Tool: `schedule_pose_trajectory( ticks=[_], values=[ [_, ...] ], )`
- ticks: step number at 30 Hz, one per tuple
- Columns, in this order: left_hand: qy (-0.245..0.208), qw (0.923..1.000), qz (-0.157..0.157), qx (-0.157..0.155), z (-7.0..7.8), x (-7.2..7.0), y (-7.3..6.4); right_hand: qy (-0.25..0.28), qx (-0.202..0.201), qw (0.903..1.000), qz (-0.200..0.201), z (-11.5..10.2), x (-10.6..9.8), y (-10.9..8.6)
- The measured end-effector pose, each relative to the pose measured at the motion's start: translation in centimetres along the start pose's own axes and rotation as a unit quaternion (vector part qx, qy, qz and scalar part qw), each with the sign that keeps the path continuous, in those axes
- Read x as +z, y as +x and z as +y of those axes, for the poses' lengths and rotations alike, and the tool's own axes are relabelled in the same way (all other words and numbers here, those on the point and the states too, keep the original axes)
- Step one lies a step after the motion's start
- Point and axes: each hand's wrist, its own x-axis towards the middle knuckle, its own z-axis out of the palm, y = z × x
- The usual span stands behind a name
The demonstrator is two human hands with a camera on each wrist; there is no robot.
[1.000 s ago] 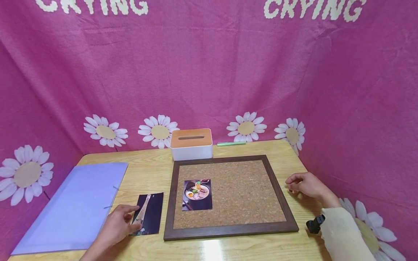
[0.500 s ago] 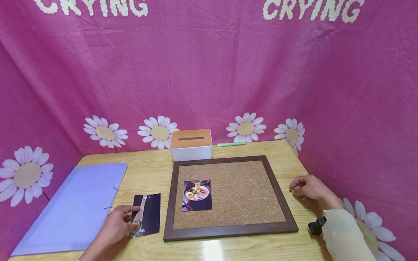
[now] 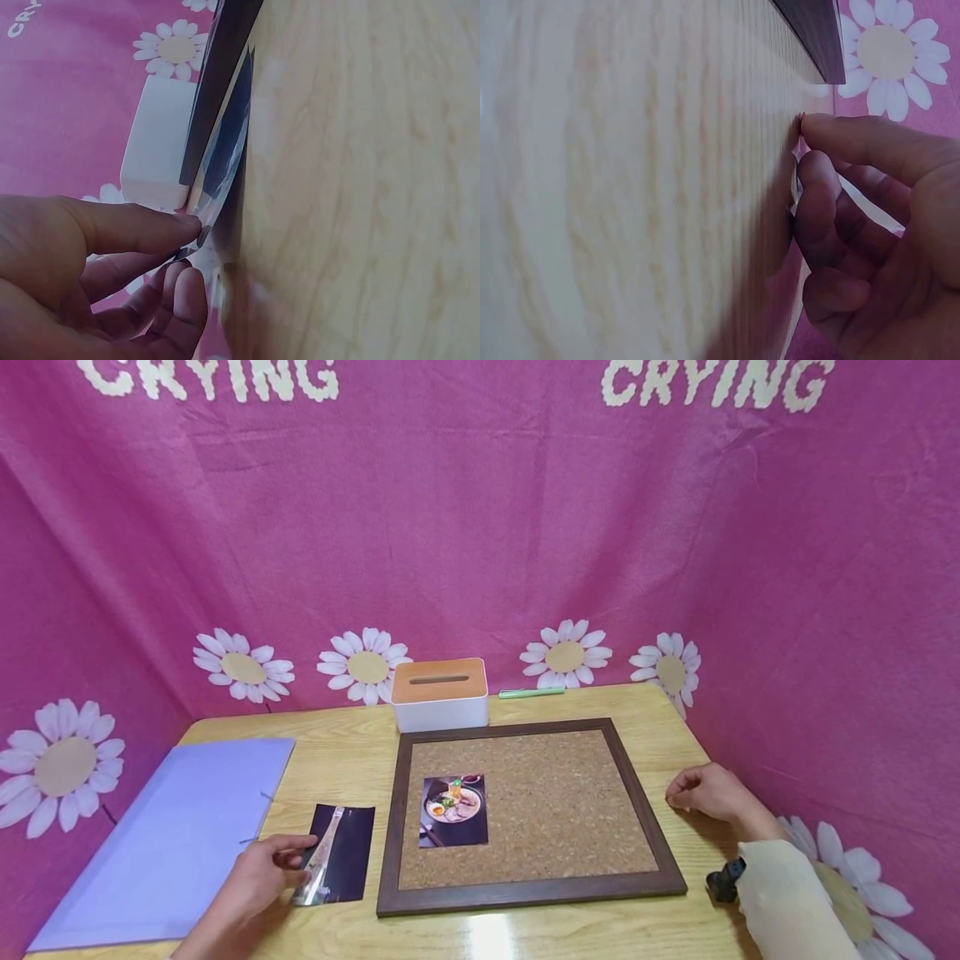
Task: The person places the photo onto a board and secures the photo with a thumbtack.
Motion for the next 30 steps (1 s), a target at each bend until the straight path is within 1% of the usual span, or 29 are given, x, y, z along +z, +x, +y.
schedule_pose_trajectory(
  ticks=[3, 6, 8, 11, 15, 19, 24, 27, 30],
  values=[
    [-0.015, 0.9999, -0.001, -0.001, 0.0, -0.2, 0.1, -0.010, 0.003, 0.9999, 0.002, -0.2, -0.1, 0.0],
    [-0.032, 0.9994, -0.011, -0.005, -0.1, -0.5, 0.0, -0.021, 0.003, 0.9998, 0.004, -0.4, -0.2, 0.0],
    [-0.046, 0.9987, -0.021, -0.010, -0.1, -0.7, 0.0, -0.023, 0.010, 0.9997, 0.006, -0.5, -0.4, 0.0],
    [-0.062, 0.9974, -0.030, -0.022, 0.0, -1.0, 0.1, -0.020, 0.022, 0.9995, 0.013, -0.9, -0.8, -0.1],
    [-0.084, 0.9955, -0.034, -0.026, 0.1, -1.3, 0.3, -0.007, 0.028, 0.9990, 0.034, -1.6, -1.1, 0.0],
    [-0.110, 0.9930, -0.039, -0.022, 0.2, -1.6, 0.5, 0.006, 0.026, 0.9985, 0.048, -2.3, -1.4, 0.0],
    [-0.150, 0.9877, -0.040, -0.013, 0.7, -1.9, 0.6, -0.019, 0.010, 0.9976, 0.066, -2.6, -1.8, 0.1],
    [-0.161, 0.9860, -0.041, -0.010, 1.2, -2.1, 0.7, -0.025, 0.005, 0.9968, 0.076, -2.8, -1.8, 0.3],
    [-0.163, 0.9856, -0.045, -0.002, 1.7, -2.1, 0.9, -0.006, 0.003, 0.9973, 0.073, -3.2, -1.8, 0.5]
  ],
)
